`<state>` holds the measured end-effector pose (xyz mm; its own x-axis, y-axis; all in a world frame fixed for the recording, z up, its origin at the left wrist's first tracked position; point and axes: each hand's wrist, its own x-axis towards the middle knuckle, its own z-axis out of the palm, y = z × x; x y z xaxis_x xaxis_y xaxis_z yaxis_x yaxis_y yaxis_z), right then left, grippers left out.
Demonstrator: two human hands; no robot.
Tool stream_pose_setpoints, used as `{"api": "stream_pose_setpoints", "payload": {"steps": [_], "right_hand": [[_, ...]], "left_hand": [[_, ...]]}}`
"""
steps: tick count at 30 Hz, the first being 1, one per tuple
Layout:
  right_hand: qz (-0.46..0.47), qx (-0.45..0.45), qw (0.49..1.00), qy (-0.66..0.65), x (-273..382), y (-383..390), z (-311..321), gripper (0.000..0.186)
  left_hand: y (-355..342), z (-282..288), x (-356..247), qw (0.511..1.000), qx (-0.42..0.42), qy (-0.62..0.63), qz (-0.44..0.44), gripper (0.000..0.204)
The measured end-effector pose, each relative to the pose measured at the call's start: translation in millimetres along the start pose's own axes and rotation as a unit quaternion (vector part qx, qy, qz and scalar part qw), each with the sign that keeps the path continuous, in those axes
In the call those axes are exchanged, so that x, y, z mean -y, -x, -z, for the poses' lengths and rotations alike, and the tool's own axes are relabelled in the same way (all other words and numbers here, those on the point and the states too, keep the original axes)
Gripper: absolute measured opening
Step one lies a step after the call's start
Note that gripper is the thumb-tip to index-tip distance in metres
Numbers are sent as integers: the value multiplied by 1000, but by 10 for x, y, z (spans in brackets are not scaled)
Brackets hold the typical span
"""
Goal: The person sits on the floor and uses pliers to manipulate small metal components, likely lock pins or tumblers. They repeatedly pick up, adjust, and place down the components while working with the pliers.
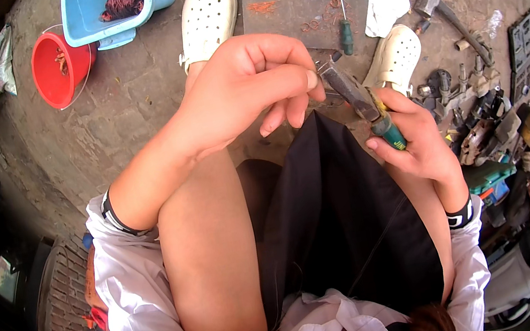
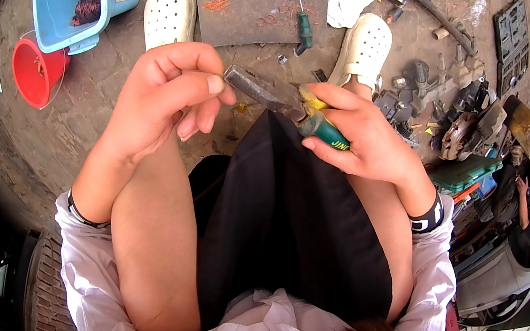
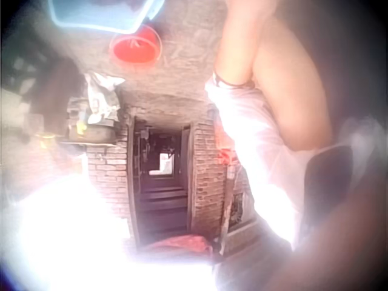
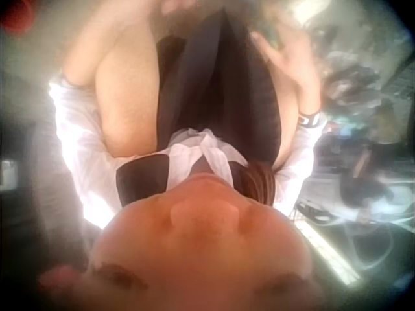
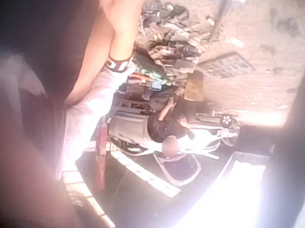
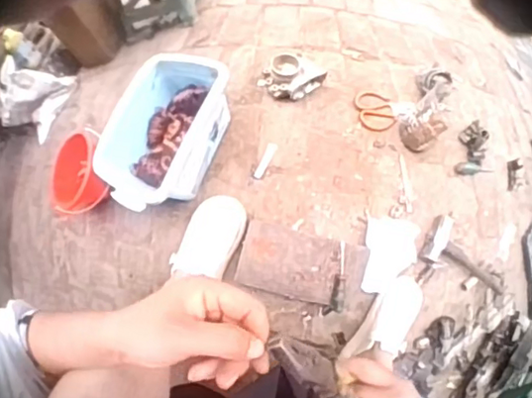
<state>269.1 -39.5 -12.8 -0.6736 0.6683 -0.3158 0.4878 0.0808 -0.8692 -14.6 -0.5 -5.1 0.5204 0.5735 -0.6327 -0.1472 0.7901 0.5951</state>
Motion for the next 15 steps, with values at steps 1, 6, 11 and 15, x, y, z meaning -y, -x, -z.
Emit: {"api": "stream_pose_setpoints", "payload": {"steps": [1,6,11,15], "right_hand": [[9,-8,999,31,-9,7,1,24],[12,-57,993,104,27,-64,-18,23],[-40,-68,994,-79,93,-129,-1,15],[-113,-162,960,-198,125,-177,23,12]], "left_hand": [[5,20,0,999,11,31,15,4],[-47,97,54,993,9,96,69,6],[-104,42,53,998,-2,57,25,7],[-123,-16,61,999,6,0,35,10]]}}
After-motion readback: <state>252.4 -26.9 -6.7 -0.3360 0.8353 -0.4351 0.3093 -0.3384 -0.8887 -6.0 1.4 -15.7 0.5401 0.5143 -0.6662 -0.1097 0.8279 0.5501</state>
